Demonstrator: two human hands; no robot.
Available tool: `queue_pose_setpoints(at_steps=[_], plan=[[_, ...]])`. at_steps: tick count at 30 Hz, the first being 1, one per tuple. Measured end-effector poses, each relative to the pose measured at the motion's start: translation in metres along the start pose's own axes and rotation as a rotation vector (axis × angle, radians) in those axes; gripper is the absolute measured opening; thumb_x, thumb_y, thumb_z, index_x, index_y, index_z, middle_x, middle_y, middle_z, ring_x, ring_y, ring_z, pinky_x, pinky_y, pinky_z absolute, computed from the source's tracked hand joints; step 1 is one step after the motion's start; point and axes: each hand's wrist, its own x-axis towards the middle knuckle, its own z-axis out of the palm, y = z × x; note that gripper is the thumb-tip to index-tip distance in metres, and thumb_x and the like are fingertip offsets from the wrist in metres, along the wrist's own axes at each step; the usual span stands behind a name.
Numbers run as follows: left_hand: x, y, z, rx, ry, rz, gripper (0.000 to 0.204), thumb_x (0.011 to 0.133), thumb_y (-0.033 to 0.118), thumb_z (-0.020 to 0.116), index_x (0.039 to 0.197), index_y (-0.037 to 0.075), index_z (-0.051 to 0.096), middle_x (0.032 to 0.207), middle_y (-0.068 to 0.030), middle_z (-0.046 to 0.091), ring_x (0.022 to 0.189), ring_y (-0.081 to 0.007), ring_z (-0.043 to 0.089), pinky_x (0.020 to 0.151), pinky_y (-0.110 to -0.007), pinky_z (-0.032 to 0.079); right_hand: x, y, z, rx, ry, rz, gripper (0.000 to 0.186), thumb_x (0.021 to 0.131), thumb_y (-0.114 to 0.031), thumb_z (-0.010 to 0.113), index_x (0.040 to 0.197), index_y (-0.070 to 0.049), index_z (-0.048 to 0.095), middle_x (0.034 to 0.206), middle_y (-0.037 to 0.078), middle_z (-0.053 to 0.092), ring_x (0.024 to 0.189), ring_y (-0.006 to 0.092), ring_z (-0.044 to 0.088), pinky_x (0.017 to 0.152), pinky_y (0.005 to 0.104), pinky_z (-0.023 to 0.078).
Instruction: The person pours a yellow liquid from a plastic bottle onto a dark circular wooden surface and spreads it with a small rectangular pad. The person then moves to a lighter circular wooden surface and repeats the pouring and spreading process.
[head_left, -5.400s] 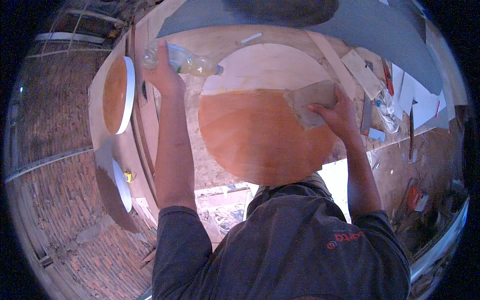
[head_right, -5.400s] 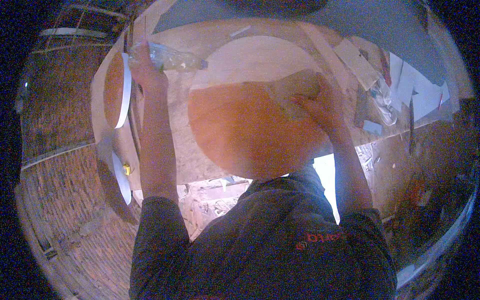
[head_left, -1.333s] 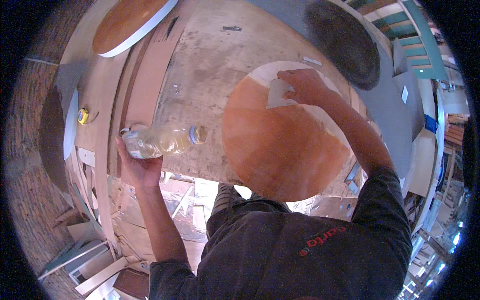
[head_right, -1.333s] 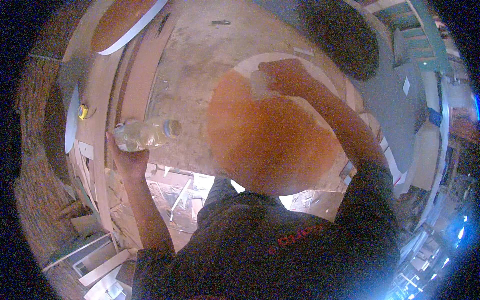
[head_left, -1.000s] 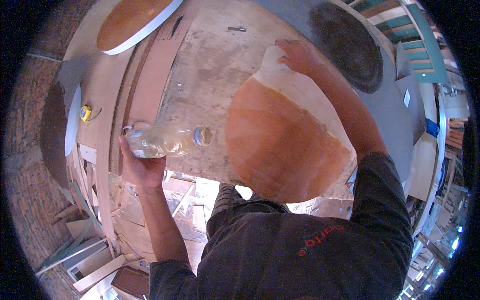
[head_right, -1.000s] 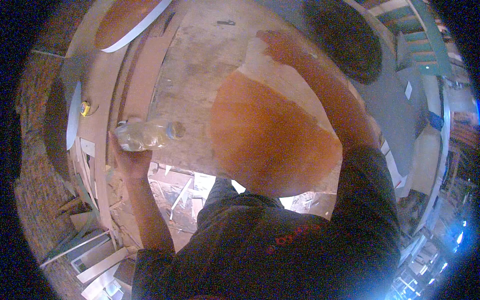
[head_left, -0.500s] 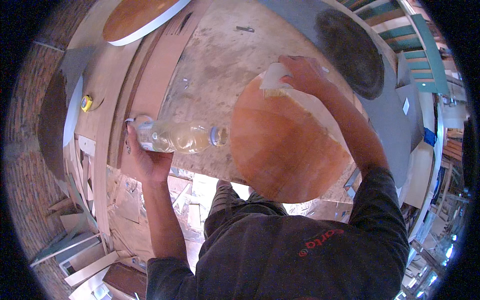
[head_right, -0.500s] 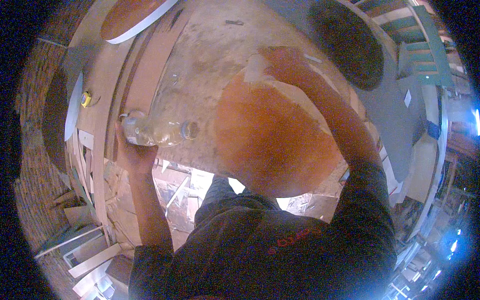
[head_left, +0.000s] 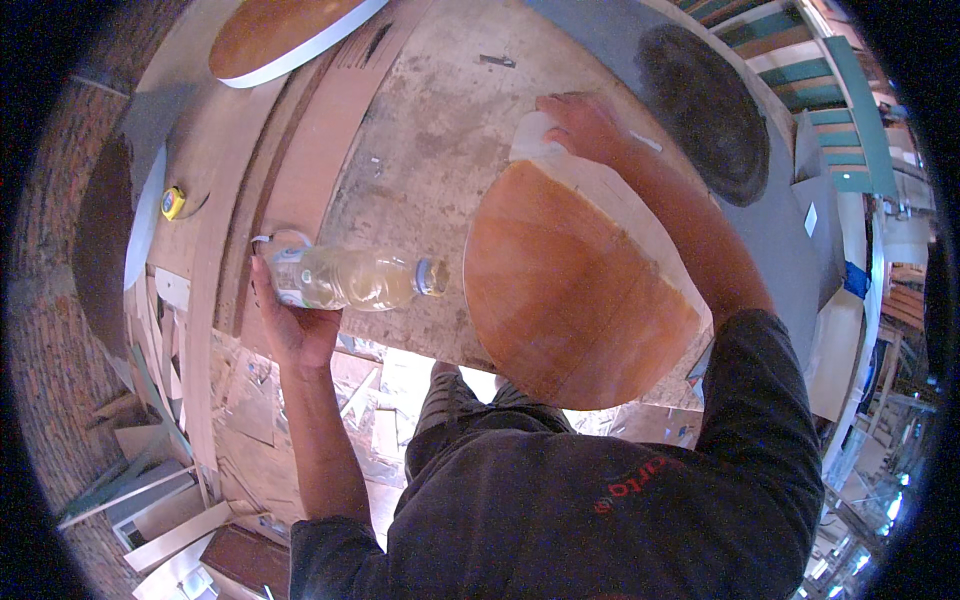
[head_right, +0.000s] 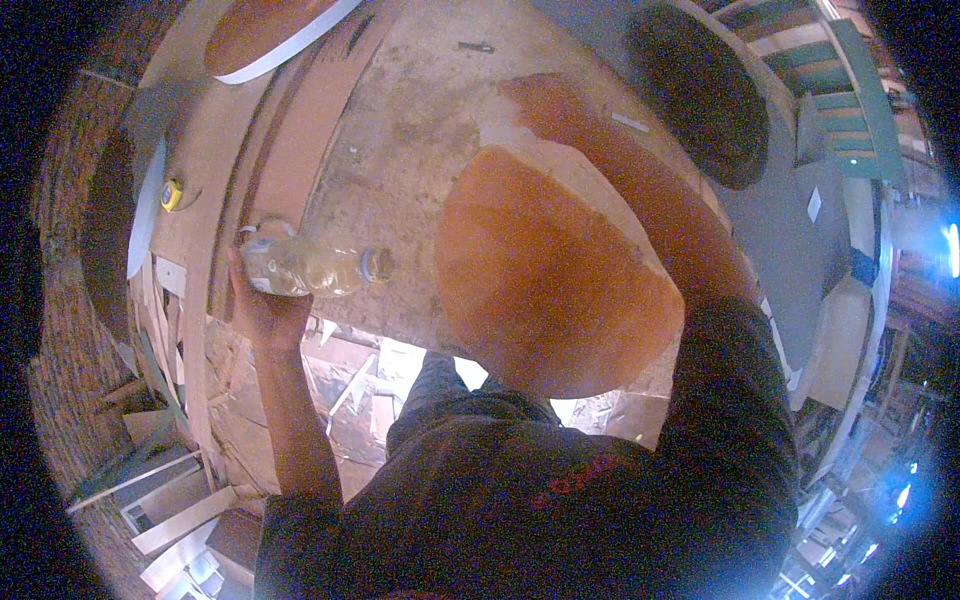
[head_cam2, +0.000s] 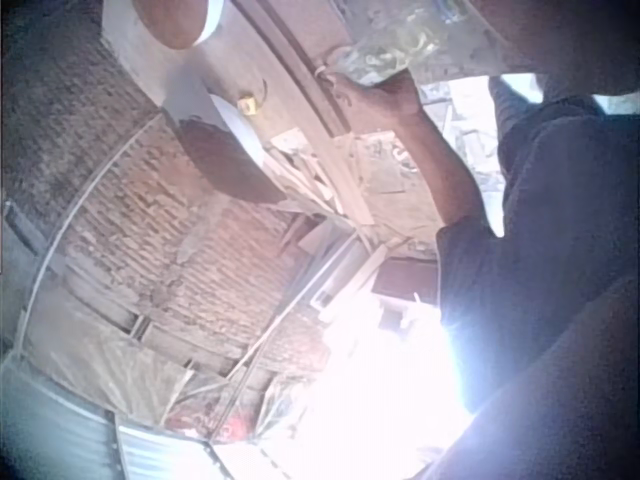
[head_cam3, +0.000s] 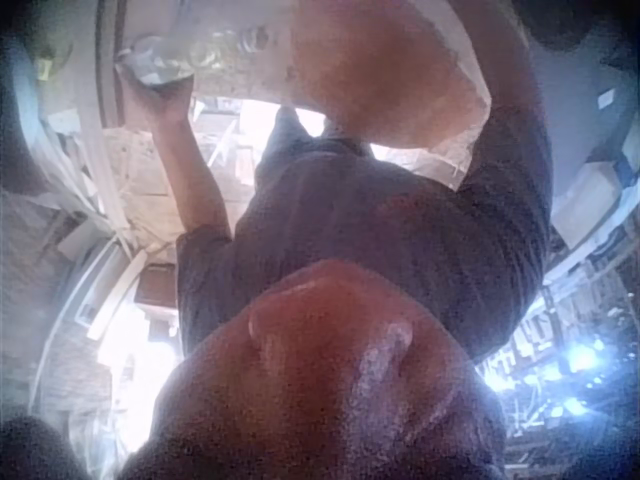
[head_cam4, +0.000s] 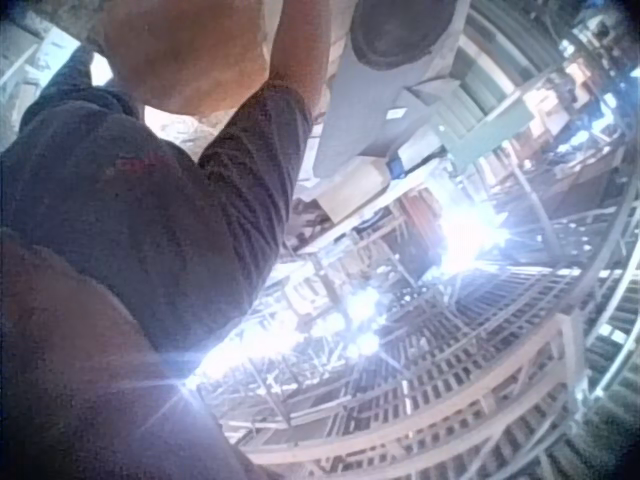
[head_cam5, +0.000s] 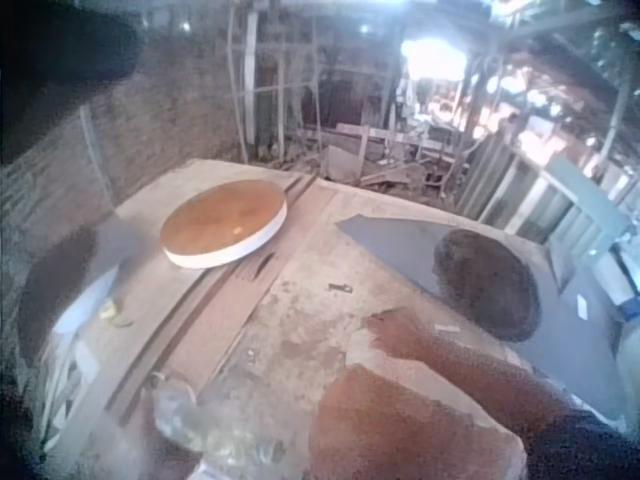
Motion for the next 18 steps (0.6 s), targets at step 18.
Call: queue_pose_setpoints(at_steps=[18], plan=[[0.015,-0.007,0.007,0.021,-0.048,-0.069,0.053,0.095,0.057,0.067,0.124,0.012,0.065,0.117,-0.0071,0.071,0.110,-0.0261,0.068,0.097,-0.046,0.056,-0.144,-0.025,-0.055,-0.005,-0.234,0.756,0.077,0.079,-0.041,0.082,0.144,-0.011,0.054,0.124,0.020,0.070,0.113,0.0425,0.067,0.095,0.0528,0.054]])
